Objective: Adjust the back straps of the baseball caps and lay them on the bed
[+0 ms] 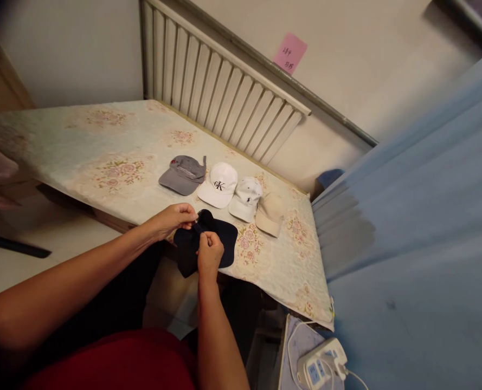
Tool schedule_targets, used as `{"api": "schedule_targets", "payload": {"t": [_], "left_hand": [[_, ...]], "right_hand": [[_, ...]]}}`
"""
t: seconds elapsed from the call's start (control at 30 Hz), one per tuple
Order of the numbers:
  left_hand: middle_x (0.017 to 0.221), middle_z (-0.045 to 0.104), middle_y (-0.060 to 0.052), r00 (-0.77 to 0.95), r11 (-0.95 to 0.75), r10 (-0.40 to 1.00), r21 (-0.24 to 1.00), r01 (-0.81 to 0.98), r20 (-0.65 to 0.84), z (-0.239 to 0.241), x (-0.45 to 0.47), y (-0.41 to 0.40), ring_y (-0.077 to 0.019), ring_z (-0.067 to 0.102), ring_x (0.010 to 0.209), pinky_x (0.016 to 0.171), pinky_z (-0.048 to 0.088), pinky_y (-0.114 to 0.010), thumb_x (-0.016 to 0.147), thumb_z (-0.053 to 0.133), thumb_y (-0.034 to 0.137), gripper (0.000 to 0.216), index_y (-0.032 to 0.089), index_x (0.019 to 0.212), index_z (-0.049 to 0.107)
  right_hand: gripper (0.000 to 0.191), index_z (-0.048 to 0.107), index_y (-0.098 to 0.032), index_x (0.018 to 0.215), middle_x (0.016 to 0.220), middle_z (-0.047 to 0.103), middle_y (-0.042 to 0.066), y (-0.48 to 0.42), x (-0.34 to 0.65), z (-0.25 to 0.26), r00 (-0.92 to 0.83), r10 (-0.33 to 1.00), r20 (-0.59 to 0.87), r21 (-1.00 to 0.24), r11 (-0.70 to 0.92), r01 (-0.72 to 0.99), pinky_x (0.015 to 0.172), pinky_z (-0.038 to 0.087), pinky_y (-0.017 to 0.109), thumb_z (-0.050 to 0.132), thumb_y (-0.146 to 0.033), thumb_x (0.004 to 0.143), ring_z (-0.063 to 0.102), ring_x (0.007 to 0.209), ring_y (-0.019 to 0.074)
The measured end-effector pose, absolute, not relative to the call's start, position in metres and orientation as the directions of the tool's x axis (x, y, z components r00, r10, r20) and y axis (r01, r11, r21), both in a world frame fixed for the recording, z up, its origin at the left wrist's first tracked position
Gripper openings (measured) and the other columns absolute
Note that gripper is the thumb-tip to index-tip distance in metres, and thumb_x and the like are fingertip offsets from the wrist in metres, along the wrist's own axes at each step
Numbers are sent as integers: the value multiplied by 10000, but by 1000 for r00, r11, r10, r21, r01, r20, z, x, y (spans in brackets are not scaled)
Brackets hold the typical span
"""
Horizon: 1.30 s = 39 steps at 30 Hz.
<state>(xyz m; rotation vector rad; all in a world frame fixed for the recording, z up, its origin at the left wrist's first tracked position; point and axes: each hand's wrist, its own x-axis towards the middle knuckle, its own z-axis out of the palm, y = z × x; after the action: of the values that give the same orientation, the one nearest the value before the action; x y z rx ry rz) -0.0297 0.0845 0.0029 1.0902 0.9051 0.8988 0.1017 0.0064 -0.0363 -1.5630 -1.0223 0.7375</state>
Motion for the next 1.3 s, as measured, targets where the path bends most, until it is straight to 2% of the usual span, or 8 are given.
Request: {"api": "schedule_targets", "payload": {"t": [0.2,0.43,0.73,0.83,0.97,1.13,1.3], "left_hand": [[595,583,30,297,179,944,978,-105,-141,7,-25,81,-74,533,517,537,435,-198,650,738,231,208,155,660,544],[556,554,41,234,184,959,980,-72,-162,13,-22,77,-82,524,498,509,430,-196,640,736,202,215,166,623,524],[571,549,48,201,206,960,978,-42,-194,11,-19,74,-74,522,499,505,432,-181,685,675,134,171,167,646,512],[570,544,49,207,210,958,977,-39,-198,11,-20,75,-73,523,500,509,436,-179,691,671,128,166,165,645,516],[562,545,48,218,217,954,976,-31,-205,12,-22,74,-74,523,493,497,422,-176,688,679,124,166,164,640,525],[558,551,48,225,229,950,973,-25,-217,13,-22,73,-77,530,493,492,415,-172,701,684,138,171,168,648,524],[577,562,46,227,232,948,972,-22,-221,14,-22,72,-70,537,502,483,407,-156,711,669,138,150,165,667,528]], "right_hand": [[170,601,-205,687,471,421,-81,4,100,-31,471,880,65,-952,-88,294,424,338,214,543,-330,787,433,426,108],[160,603,-207,667,514,433,-69,6,100,-31,468,869,160,-920,-41,390,488,337,220,554,-306,783,418,490,111],[158,613,-210,665,506,390,-71,7,98,-28,427,891,153,-930,-16,368,476,320,224,557,-302,782,383,488,110],[132,658,-207,736,499,383,-76,7,98,-27,415,899,139,-941,-11,339,475,324,225,552,-279,771,382,478,109],[218,702,-199,900,502,438,-74,6,98,-24,361,929,79,-957,-30,287,471,337,226,541,-256,765,415,468,111],[181,699,-190,812,558,506,-51,3,95,-18,338,937,87,-961,-10,277,471,355,229,567,-305,764,433,478,106],[197,694,-194,790,616,543,-36,4,96,-20,344,926,155,-927,15,375,509,383,226,554,-332,791,455,534,112]]}}
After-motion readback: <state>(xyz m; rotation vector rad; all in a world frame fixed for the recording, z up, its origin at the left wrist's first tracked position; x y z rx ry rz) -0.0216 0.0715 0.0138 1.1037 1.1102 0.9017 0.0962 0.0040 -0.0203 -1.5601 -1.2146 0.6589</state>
